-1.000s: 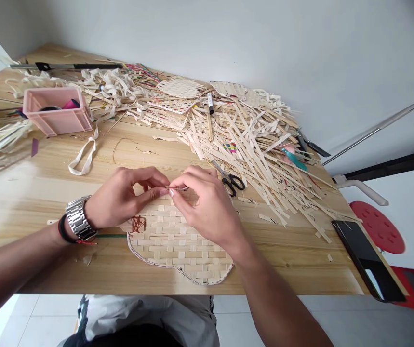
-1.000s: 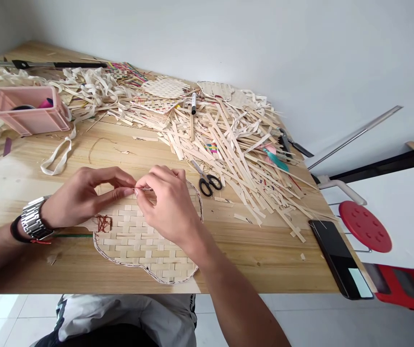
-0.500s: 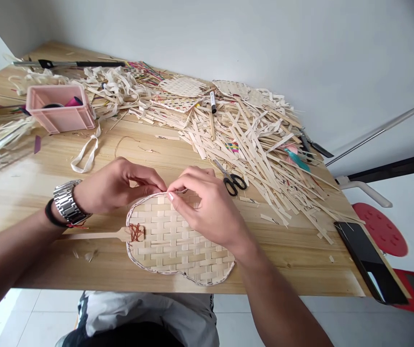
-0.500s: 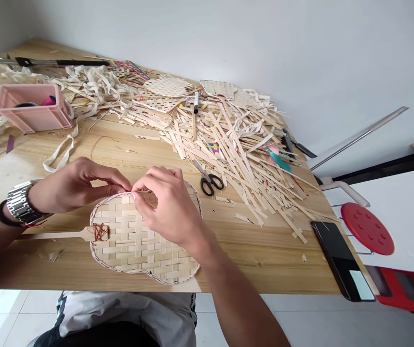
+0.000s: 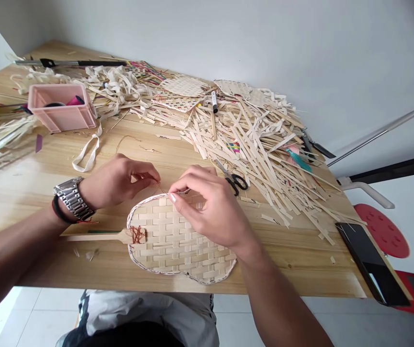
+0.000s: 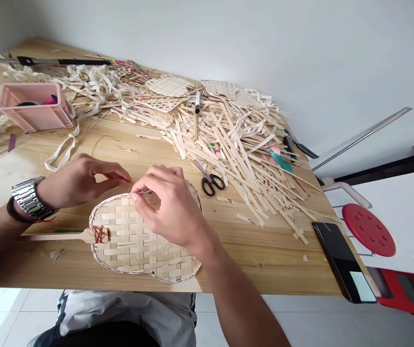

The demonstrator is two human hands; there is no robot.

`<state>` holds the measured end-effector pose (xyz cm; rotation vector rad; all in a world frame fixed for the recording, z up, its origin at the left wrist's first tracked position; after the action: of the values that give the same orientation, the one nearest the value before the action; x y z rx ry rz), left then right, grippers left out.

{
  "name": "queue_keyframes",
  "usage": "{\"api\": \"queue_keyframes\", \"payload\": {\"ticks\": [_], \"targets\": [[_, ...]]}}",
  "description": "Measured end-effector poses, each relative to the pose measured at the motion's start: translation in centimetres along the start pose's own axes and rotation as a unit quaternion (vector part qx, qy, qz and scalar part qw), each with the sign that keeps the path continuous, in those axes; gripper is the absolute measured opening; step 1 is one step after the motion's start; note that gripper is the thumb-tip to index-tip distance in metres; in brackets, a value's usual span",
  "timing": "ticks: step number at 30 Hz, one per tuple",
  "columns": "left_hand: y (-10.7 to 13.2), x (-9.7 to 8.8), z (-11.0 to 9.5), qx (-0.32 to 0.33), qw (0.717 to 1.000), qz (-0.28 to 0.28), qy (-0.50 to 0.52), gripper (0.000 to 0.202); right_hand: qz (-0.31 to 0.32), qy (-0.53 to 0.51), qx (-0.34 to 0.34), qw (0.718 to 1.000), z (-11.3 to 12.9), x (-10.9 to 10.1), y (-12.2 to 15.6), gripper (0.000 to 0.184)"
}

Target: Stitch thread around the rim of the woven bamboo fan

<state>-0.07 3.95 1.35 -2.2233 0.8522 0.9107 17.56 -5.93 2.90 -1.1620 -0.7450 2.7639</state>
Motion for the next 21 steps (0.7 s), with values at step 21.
{"api": "queue_keyframes", "payload": {"ticks": [21], "targets": [[-1.0,-4.3,5.6,-0.105,0.96,-0.193,-0.175,0.02,-0.016,-0.017,-0.013,1.0,0.1,-0.5,0.1,0.008]]}}
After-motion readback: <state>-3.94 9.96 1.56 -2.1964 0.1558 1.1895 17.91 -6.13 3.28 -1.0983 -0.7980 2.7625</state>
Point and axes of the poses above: each hand's wrist, its own y-axis away from the middle knuckle, its own x-axis out of the palm, z = x × y, the point moved 2 cm from there along -y, towards the middle knuckle, and after that the axes turned 9 degrees about -z, right-handed, at the moved point
